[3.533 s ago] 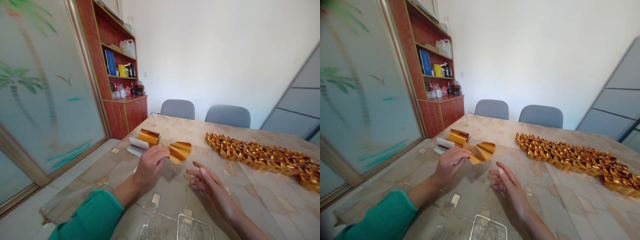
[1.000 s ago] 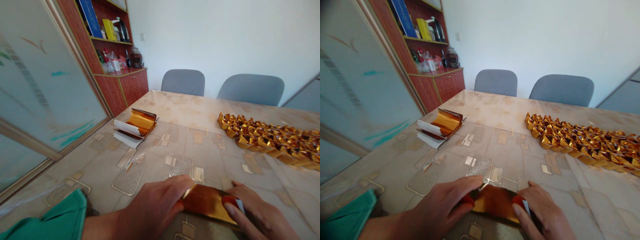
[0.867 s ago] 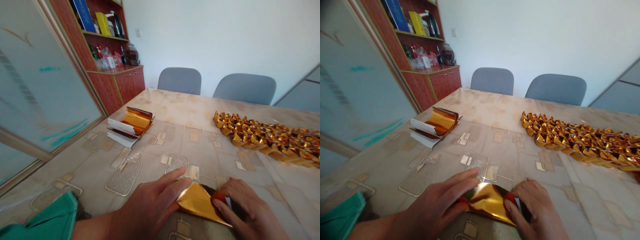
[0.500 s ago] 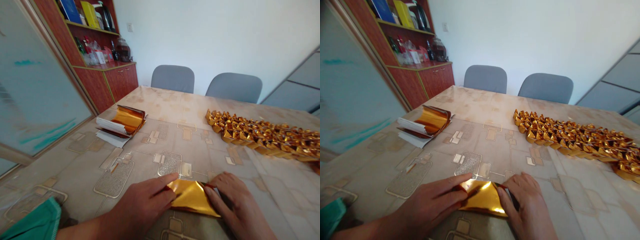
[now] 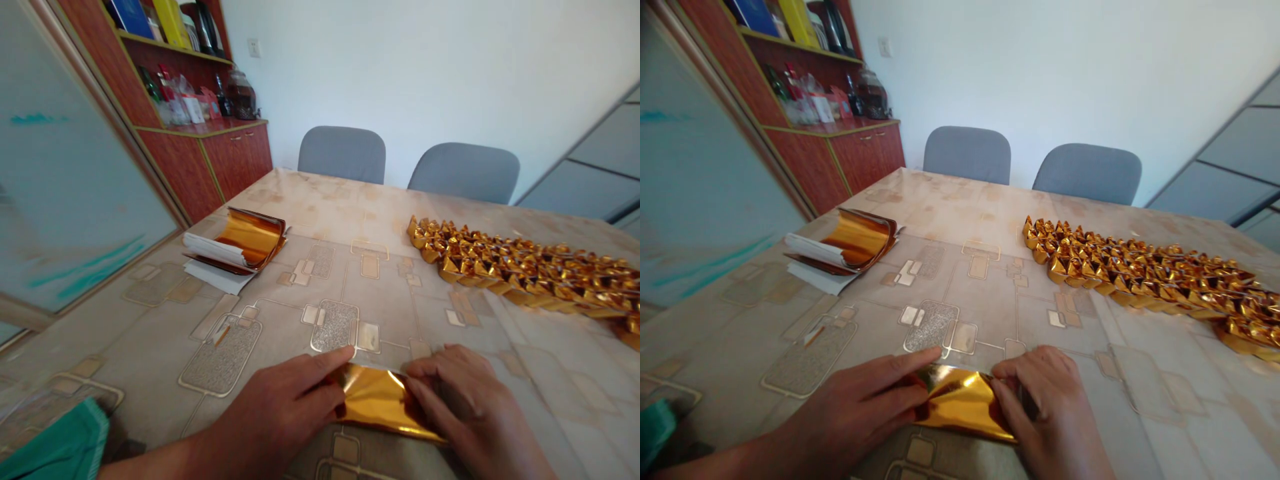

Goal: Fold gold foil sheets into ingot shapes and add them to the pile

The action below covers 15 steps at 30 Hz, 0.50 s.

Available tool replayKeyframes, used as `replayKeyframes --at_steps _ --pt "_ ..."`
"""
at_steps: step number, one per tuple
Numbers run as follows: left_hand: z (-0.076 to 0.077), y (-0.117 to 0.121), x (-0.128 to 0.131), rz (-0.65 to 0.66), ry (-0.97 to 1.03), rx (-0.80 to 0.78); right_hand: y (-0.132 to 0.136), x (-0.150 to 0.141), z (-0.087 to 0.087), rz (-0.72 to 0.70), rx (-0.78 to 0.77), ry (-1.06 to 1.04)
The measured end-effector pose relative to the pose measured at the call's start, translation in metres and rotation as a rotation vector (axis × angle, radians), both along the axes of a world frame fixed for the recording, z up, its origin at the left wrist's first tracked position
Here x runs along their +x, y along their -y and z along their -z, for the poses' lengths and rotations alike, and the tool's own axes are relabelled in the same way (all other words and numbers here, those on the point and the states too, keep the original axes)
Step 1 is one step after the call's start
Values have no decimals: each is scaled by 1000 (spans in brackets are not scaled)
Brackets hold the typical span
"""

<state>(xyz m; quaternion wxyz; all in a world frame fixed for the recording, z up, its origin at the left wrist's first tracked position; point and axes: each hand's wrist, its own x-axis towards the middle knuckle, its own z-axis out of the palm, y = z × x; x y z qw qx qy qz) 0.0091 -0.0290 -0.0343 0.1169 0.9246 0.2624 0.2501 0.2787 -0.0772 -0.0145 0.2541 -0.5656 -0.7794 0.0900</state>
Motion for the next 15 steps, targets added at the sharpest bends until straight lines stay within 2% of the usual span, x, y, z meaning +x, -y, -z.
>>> replayKeyframes --at_steps 4,7,15 --pt "2 0 1 -29 -9 -1 -1 3 9 -2 16 58" --pt "-2 -1 2 -65 -40 1 -1 4 13 -1 39 93" --pt "-11 -6 0 -72 -74 47 -1 -1 5 -34 131 150"
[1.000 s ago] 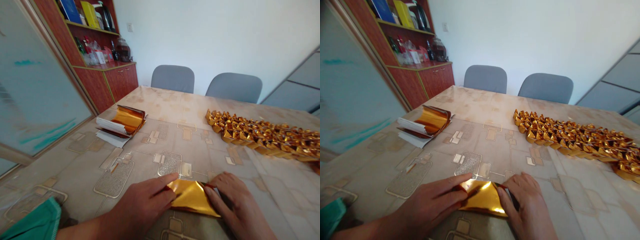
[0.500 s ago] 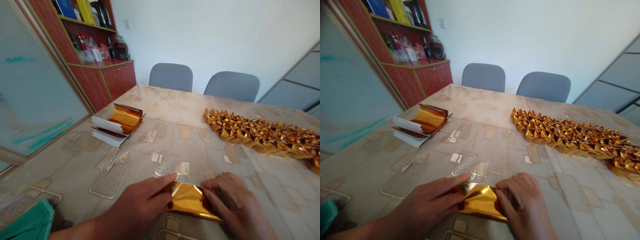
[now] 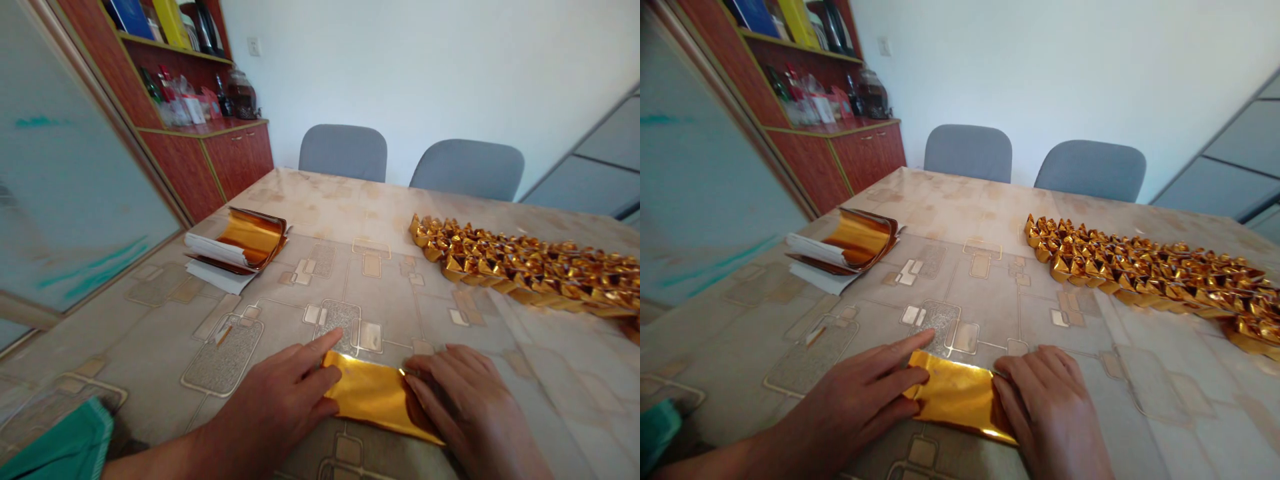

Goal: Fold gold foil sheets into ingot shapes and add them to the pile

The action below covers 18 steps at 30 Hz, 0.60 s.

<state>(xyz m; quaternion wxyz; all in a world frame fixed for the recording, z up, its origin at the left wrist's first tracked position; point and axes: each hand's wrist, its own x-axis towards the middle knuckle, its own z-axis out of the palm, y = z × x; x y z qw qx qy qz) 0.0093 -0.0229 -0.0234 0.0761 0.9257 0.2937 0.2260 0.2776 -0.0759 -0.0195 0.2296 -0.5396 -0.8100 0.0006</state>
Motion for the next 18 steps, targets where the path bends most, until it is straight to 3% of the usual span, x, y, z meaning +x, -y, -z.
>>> replayKeyframes --at_steps 7,18 --pt "4 -2 -1 3 -7 27 0 -4 1 -17 43 57" --pt "6 1 3 31 9 -106 0 -3 -3 42 68 166"
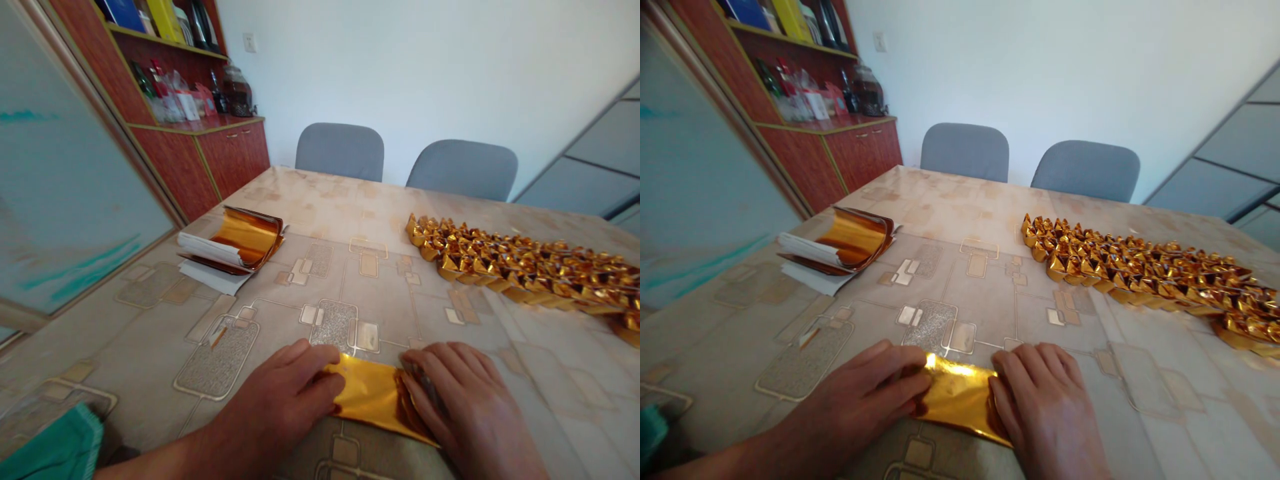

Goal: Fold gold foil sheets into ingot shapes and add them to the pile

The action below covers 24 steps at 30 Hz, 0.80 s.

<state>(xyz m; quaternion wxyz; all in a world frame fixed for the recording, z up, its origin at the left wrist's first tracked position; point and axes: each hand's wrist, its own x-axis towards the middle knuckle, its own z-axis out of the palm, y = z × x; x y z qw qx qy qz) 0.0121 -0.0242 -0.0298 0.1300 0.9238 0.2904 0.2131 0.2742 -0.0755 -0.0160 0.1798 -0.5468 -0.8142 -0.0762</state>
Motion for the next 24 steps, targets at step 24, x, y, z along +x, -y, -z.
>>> replayKeyframes --at_steps 24 --pt "-16 -5 8 328 -176 149 3 -1 -5 -9 -140 -175"
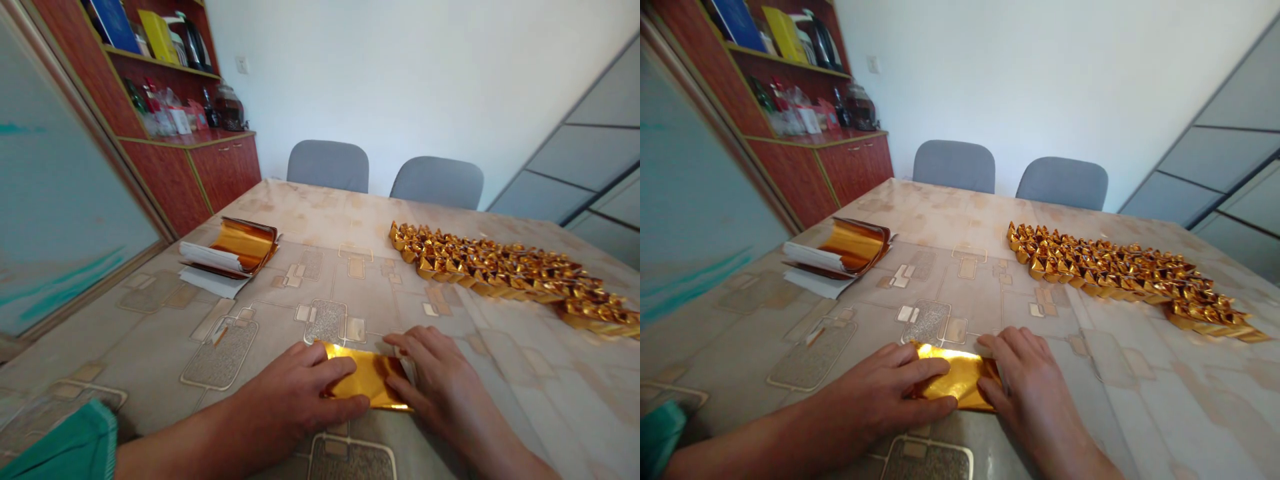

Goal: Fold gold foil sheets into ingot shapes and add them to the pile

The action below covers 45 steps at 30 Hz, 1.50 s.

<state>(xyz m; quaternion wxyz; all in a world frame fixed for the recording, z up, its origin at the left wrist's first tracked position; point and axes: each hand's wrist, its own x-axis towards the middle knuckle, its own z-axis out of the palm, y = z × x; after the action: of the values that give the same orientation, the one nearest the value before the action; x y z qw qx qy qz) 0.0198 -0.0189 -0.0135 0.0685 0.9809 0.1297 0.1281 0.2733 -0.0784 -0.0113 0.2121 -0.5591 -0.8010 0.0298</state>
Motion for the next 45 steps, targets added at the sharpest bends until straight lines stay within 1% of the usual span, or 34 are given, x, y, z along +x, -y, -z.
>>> replayKeyframes --at_steps 1,2,3,5,7,9,12,14,16,19,21,24,27,29,33,37,41,45 --pt "1 0 1 2 7 1 3 -8 -1 -61 -16 10" --pt "3 0 1 4 8 -2 7 -16 0 -96 3 8" --pt "5 0 2 4 8 -4 10 -24 1 -119 -28 25" --pt "9 -1 3 -5 11 -6 17 -36 5 -159 22 58" --pt "12 -1 3 -12 10 2 24 -38 9 -157 104 139" --pt "11 -1 2 -10 1 16 32 -29 12 -141 177 236" --pt "7 -1 0 -2 -11 33 46 -6 11 -113 224 365" --pt "5 -2 -1 -3 6 40 54 7 10 -99 244 418" --pt "3 -3 -1 2 11 38 59 13 8 -80 263 442" --pt "2 -3 -1 8 12 37 57 10 4 -39 262 385" --pt "2 0 -1 7 0 44 51 5 1 1 191 293" --pt "0 8 -3 -5 -58 65 40 -2 0 115 75 155" --pt "1 18 -5 -35 -106 78 30 -6 4 225 62 103" --pt "2 21 -6 -47 -116 69 27 -9 7 244 64 103" --pt "6 22 -7 -45 -135 43 23 -12 8 222 105 133" --pt "7 20 -7 -51 -97 55 23 -11 8 243 127 154" --pt "2 16 -3 -31 -100 56 25 -3 6 286 77 63" --pt "-3 7 7 -25 -102 37 32 5 1 351 0 -58"
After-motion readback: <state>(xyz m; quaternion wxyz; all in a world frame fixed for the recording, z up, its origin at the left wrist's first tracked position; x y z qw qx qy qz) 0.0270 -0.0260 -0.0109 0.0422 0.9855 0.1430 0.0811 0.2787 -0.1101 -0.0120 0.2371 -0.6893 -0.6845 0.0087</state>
